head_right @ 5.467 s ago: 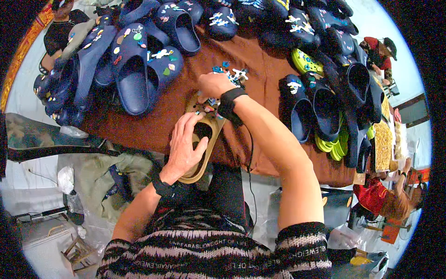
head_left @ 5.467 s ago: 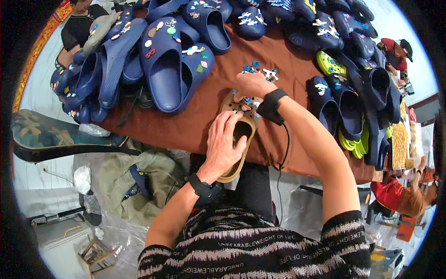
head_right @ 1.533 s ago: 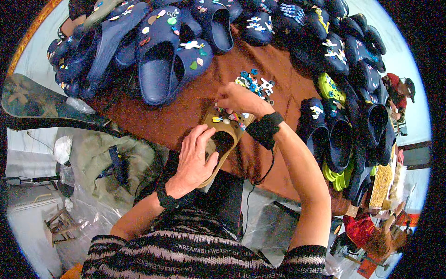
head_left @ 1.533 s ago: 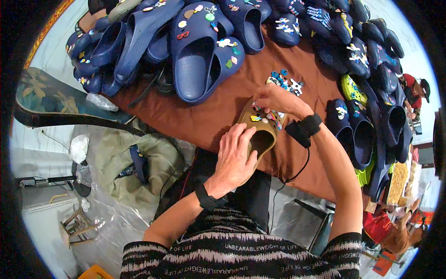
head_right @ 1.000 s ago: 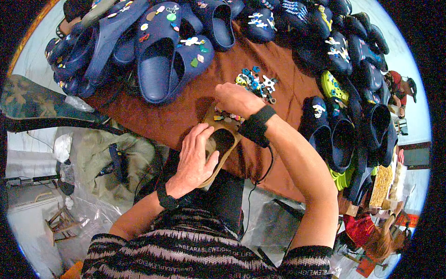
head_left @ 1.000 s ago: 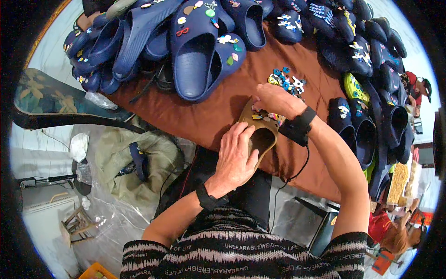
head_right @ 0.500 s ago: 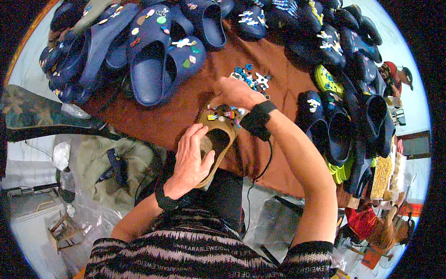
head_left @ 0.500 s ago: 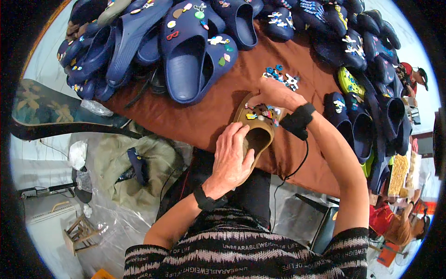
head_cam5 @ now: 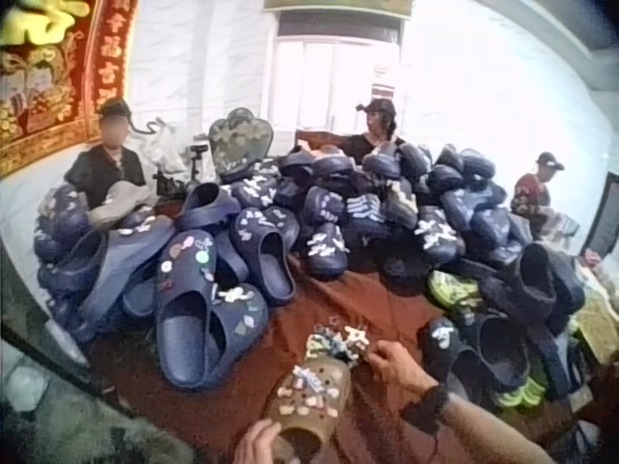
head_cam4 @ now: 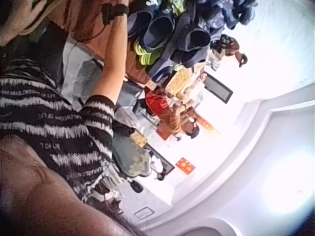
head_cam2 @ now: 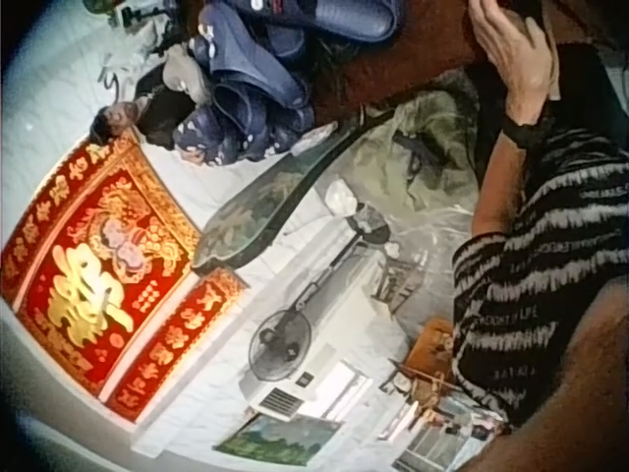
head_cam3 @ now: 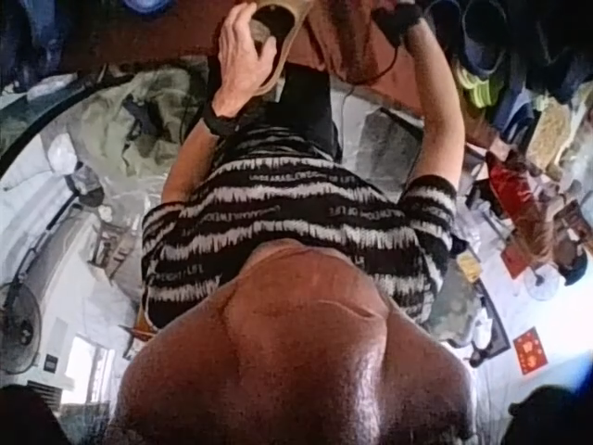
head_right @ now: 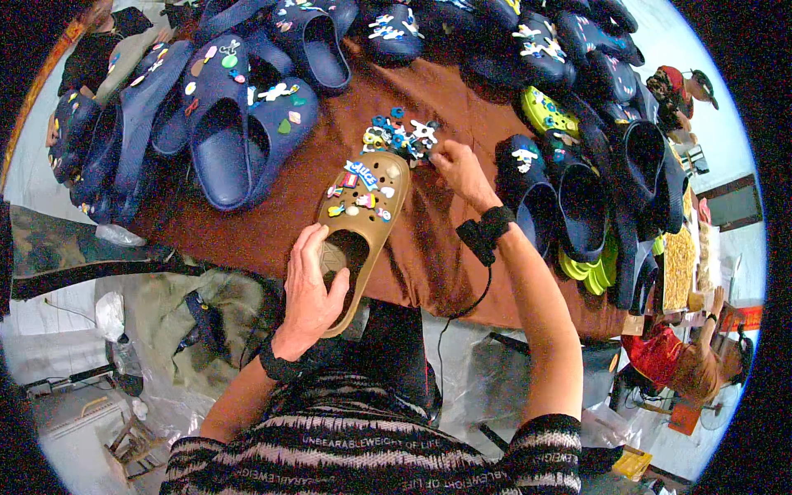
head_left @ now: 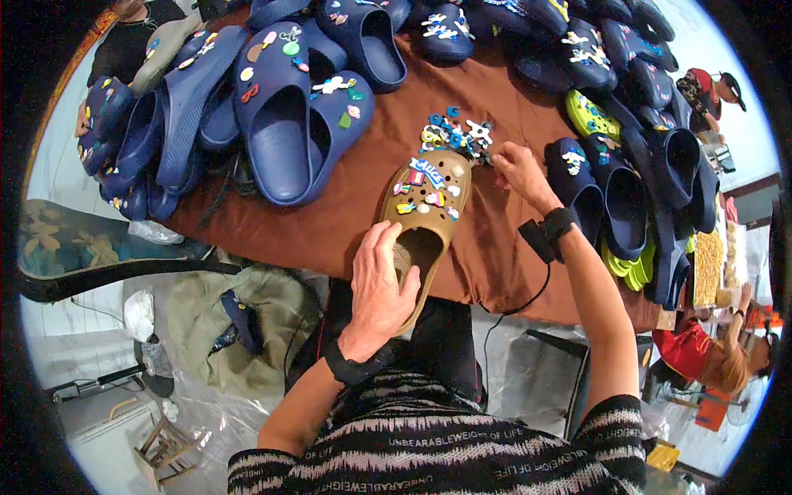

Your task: Applying decorative charms to the holes of foam clogs.

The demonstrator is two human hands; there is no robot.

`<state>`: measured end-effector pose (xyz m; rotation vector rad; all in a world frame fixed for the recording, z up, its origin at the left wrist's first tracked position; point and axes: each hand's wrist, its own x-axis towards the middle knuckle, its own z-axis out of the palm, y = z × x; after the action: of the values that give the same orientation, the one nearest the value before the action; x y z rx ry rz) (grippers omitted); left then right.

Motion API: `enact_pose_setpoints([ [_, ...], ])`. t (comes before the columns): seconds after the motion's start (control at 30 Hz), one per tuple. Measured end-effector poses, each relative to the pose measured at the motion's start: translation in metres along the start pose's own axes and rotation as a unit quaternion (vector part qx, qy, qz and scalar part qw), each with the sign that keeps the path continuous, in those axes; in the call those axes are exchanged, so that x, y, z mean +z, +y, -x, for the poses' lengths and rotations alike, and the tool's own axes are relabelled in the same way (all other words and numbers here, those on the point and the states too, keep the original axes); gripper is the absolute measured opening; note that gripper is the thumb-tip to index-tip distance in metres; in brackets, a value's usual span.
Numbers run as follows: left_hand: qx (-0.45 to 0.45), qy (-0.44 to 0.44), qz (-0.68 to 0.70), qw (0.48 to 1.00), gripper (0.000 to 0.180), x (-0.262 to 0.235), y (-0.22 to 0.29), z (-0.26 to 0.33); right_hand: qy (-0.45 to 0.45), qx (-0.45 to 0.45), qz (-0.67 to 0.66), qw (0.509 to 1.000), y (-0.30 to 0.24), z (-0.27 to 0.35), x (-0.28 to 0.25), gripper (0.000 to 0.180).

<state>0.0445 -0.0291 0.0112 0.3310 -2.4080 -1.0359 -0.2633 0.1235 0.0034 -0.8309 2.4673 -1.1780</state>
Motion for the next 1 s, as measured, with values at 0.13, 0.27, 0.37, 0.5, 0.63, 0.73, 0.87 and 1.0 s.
enact_pose_setpoints([
  [0.13, 0.000, 0.000, -0.009, 1.000, 0.067, -0.003, 0.001, 0.000, -0.026, 0.035, -0.015, 0.999, 0.000, 0.017, 0.014, 0.021],
  [0.27, 0.002, 0.000, -0.011, 1.000, 0.067, -0.002, -0.002, 0.001, 0.002, 0.001, -0.046, 0.999, -0.022, 0.031, 0.024, 0.021],
  [0.37, 0.004, -0.001, -0.003, 1.000, 0.066, -0.002, -0.003, 0.001, -0.013, 0.022, -0.057, 0.998, -0.028, 0.033, 0.024, 0.022],
  [0.5, -0.007, -0.015, 0.048, 0.999, 0.061, 0.000, -0.006, -0.007, 0.006, 0.051, -0.142, 0.989, -0.034, 0.062, 0.024, 0.030],
  [0.63, -0.087, -0.069, 0.048, 0.993, 0.056, -0.015, -0.031, -0.001, -0.123, 0.033, -0.233, 0.964, -0.075, 0.111, 0.035, 0.040],
  [0.73, -0.043, -0.046, 0.027, 0.998, 0.052, -0.011, -0.025, 0.003, -0.099, -0.028, -0.098, 0.990, -0.092, 0.152, 0.046, 0.073],
  [0.87, -0.071, -0.040, 0.061, 0.995, 0.054, -0.001, -0.014, 0.012, -0.064, -0.003, 0.030, 0.997, -0.102, 0.189, 0.077, 0.103],
  [1.0, -0.059, -0.025, 0.074, 0.995, 0.054, 0.005, -0.004, 0.029, 0.039, -0.004, 0.068, 0.997, -0.096, 0.198, 0.099, 0.086],
])
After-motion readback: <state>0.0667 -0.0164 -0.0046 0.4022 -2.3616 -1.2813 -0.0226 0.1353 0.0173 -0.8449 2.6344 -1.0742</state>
